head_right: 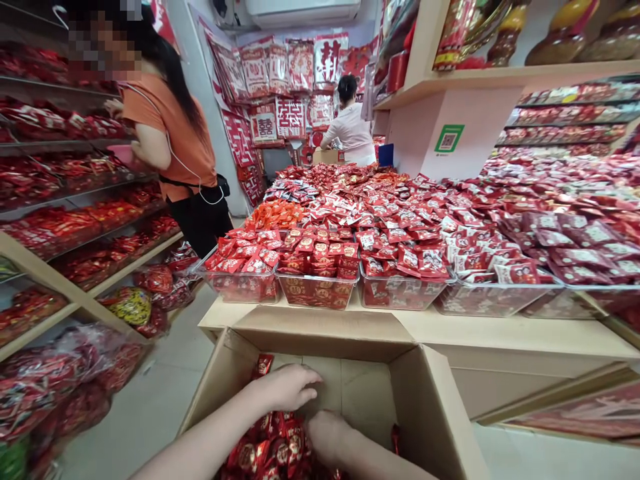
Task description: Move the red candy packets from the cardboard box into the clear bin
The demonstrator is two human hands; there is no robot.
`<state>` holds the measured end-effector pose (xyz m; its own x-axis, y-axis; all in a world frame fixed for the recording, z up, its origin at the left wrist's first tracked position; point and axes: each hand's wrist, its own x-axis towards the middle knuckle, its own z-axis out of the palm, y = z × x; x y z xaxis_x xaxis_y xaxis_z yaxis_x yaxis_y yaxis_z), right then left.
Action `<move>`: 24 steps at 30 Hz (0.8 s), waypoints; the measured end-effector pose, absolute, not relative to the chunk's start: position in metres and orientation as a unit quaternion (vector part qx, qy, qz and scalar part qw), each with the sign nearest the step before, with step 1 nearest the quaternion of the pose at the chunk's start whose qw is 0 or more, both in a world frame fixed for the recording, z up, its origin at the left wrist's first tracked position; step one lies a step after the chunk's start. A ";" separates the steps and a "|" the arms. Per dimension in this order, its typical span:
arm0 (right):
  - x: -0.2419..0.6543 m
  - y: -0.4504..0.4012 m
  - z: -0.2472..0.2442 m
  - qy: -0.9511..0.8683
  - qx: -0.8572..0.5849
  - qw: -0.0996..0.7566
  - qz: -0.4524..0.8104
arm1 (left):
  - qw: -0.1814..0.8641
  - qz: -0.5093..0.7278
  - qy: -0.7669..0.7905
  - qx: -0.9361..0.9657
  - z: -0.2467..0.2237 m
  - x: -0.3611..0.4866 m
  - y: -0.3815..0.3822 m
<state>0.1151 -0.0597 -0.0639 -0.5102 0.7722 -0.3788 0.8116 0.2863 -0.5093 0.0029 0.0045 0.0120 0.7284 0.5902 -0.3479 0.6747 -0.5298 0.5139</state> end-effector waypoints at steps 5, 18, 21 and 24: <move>0.136 -0.044 -0.004 0.823 0.485 -0.061 -0.288 | 0.452 -0.005 0.364 0.814 0.034 -0.001 0.011; 0.174 -0.031 0.058 0.530 0.518 -0.478 -0.472 | 0.663 0.280 0.356 0.595 0.068 0.011 0.010; 0.172 -0.029 0.055 0.541 0.531 -0.466 -0.457 | 0.646 0.290 0.341 0.618 0.065 0.013 0.007; 0.170 -0.028 0.055 0.543 0.542 -0.476 -0.430 | 0.653 0.274 0.334 0.622 0.062 0.015 0.003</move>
<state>0.1703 -0.0282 0.0555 0.0406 0.9979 0.0503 0.1783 0.0423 -0.9831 0.0149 0.0035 0.0618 0.6269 0.7734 -0.0942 0.0575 0.0747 0.9956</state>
